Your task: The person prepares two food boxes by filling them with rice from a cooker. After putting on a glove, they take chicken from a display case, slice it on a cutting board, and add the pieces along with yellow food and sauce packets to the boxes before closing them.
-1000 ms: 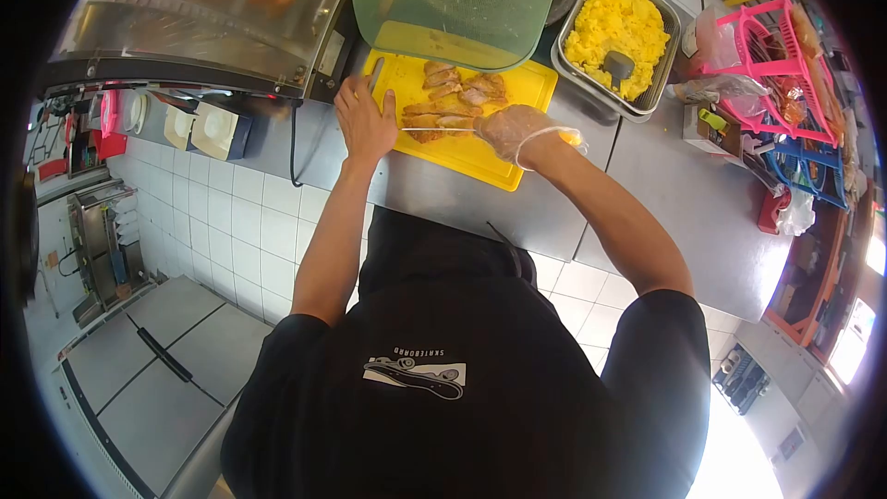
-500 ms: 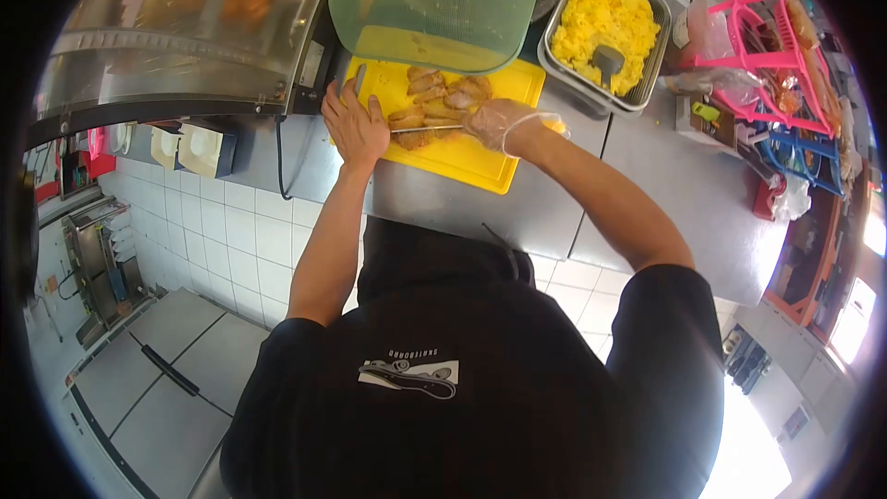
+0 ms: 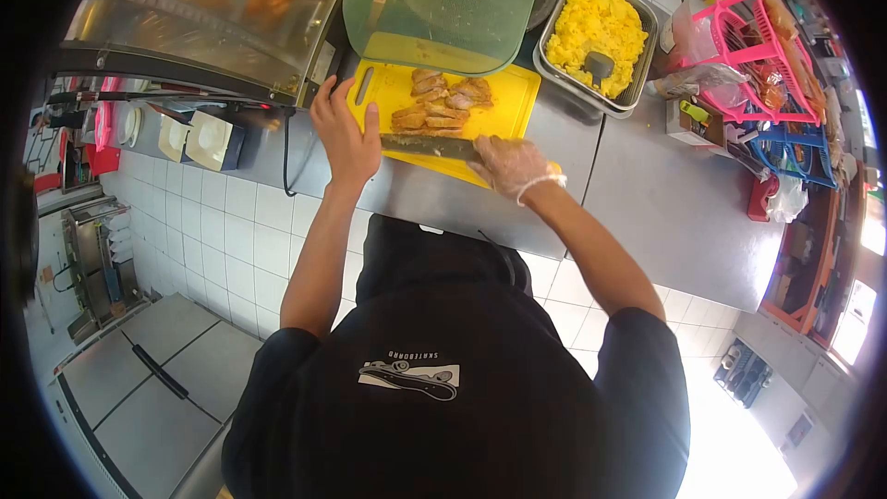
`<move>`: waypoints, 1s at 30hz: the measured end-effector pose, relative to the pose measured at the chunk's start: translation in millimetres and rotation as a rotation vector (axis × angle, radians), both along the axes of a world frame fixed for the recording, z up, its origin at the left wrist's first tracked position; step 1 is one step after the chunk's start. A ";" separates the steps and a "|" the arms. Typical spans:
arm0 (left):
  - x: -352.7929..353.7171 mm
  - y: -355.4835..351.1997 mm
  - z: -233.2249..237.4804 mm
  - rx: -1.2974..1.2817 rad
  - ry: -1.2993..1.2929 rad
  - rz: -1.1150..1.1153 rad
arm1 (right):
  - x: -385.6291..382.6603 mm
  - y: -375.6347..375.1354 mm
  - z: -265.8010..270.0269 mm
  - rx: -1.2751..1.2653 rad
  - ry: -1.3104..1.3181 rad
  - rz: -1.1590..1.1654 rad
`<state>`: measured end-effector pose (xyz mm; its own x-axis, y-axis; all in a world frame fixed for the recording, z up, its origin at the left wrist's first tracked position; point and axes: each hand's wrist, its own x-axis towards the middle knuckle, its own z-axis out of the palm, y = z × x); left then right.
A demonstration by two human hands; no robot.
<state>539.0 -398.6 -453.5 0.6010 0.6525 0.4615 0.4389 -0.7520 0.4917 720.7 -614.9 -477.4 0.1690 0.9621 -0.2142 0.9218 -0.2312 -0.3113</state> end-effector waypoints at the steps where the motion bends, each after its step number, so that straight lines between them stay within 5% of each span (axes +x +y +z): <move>1: -6.2 -4.8 5.9 -0.009 -0.076 -0.039 | -6.7 -10.9 -1.7 0.134 0.007 -0.019; 20: -82.3 -22.3 7.3 -0.102 -0.115 0.124 | -27.5 -24.4 -16.2 0.060 -0.146 -0.272; 25: -97.6 -29.1 4.6 -0.126 -0.110 0.181 | -27.5 25.5 17.9 0.148 0.040 -0.517; 30: -106.9 -32.4 8.6 -0.122 -0.116 0.200 | -6.6 70.8 2.4 0.096 -0.126 -0.333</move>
